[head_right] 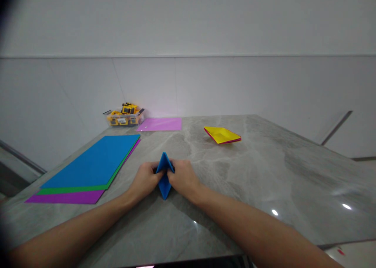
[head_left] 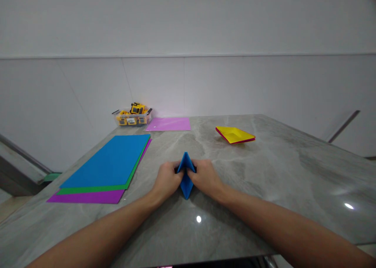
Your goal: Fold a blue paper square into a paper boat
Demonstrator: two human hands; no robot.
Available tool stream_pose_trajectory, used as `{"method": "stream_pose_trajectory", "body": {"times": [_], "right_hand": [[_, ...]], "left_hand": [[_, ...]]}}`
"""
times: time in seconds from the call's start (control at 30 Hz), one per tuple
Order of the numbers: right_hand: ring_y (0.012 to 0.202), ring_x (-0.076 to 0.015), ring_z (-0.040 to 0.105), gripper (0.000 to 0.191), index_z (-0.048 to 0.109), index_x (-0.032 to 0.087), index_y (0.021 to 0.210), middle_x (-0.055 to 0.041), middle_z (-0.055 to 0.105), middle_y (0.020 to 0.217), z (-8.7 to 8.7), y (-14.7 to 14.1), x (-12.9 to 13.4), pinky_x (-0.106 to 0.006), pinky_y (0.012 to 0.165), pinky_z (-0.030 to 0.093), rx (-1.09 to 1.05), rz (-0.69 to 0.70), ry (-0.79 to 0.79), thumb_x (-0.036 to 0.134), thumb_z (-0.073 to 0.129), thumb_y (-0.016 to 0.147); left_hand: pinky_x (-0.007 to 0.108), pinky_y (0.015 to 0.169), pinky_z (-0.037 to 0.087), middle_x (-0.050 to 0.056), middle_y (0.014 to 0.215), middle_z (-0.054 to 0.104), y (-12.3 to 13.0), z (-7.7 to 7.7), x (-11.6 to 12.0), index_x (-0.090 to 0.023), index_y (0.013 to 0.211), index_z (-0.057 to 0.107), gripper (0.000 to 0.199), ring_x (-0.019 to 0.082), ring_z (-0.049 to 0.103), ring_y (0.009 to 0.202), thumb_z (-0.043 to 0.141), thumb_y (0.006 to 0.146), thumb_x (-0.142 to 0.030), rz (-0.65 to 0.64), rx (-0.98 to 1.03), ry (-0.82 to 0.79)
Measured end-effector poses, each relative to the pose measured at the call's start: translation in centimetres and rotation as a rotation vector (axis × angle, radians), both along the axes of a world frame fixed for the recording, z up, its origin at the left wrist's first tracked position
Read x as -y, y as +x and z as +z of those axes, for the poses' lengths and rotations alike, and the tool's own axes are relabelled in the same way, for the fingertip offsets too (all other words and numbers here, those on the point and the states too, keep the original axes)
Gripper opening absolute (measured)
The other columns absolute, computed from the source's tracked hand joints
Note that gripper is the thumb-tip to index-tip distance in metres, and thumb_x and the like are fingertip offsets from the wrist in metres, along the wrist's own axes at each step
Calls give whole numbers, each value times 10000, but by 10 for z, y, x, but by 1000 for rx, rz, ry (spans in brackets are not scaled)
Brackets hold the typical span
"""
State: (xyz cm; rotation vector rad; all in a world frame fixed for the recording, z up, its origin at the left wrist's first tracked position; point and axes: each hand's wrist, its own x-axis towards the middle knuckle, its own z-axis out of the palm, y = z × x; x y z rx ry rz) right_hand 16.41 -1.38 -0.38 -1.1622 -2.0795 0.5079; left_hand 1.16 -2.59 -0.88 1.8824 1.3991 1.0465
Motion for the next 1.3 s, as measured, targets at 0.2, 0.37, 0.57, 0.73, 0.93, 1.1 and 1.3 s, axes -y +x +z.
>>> {"method": "stream_pose_trajectory", "body": {"times": [0.2, 0.37, 0.57, 0.73, 0.93, 1.1, 1.3], "right_hand": [[603, -160, 597, 228, 708, 170, 731, -37, 707, 688, -2, 3, -4, -256, 565, 363, 16, 1, -30, 67, 508, 768], [580, -157, 592, 235, 721, 170, 716, -16, 684, 622, 0, 7, -6, -244, 534, 378, 7, 21, -51, 81, 516, 788], [812, -206, 692, 306, 706, 231, 1071, -35, 745, 1001, 1, 9, -7, -313, 736, 514, -201, 38, -24, 153, 576, 806], [741, -213, 680, 268, 679, 203, 1003, -44, 737, 871, -2, 9, -4, -303, 663, 508, -256, 103, -24, 114, 555, 782], [697, -221, 648, 194, 598, 182, 941, -77, 704, 816, -3, 12, -2, -315, 632, 485, -214, 86, 70, 122, 560, 760], [861, -260, 655, 201, 584, 188, 979, -94, 677, 915, 1, 12, -3, -373, 783, 507, -169, 109, 100, 134, 521, 796], [999, -264, 607, 342, 524, 167, 1137, -124, 622, 1068, -5, 6, -3, -397, 892, 486, 50, 161, 165, 135, 496, 798]], "left_hand": [[237, 545, 365, -20, 558, 618, -5, 2, -7, -146, 654, 719, 220, 165, 540, 577, 504, 698, -163, -26, -12, -58], [241, 544, 394, -25, 573, 650, -9, 0, -11, -145, 693, 751, 238, 171, 566, 576, 516, 717, -174, -59, 10, -70], [356, 913, 497, 25, 1087, 739, -9, 1, -8, -206, 1087, 735, 329, 255, 669, 1009, 605, 786, -181, -54, 216, 68], [381, 1099, 390, 56, 1413, 526, -8, 4, 1, -253, 1222, 657, 485, 257, 487, 1303, 666, 760, -103, -212, 390, 231], [417, 1156, 313, 51, 1436, 497, -6, 0, 7, -278, 1295, 596, 513, 267, 431, 1345, 676, 803, -157, -304, 400, 216], [442, 1144, 321, 95, 1418, 512, -3, 0, 7, -198, 1334, 562, 488, 293, 444, 1333, 631, 867, -317, -327, 592, 74], [414, 1097, 379, 125, 1333, 597, 3, 12, 9, -145, 1209, 654, 505, 300, 525, 1259, 720, 777, -400, -209, 585, -32]]}}
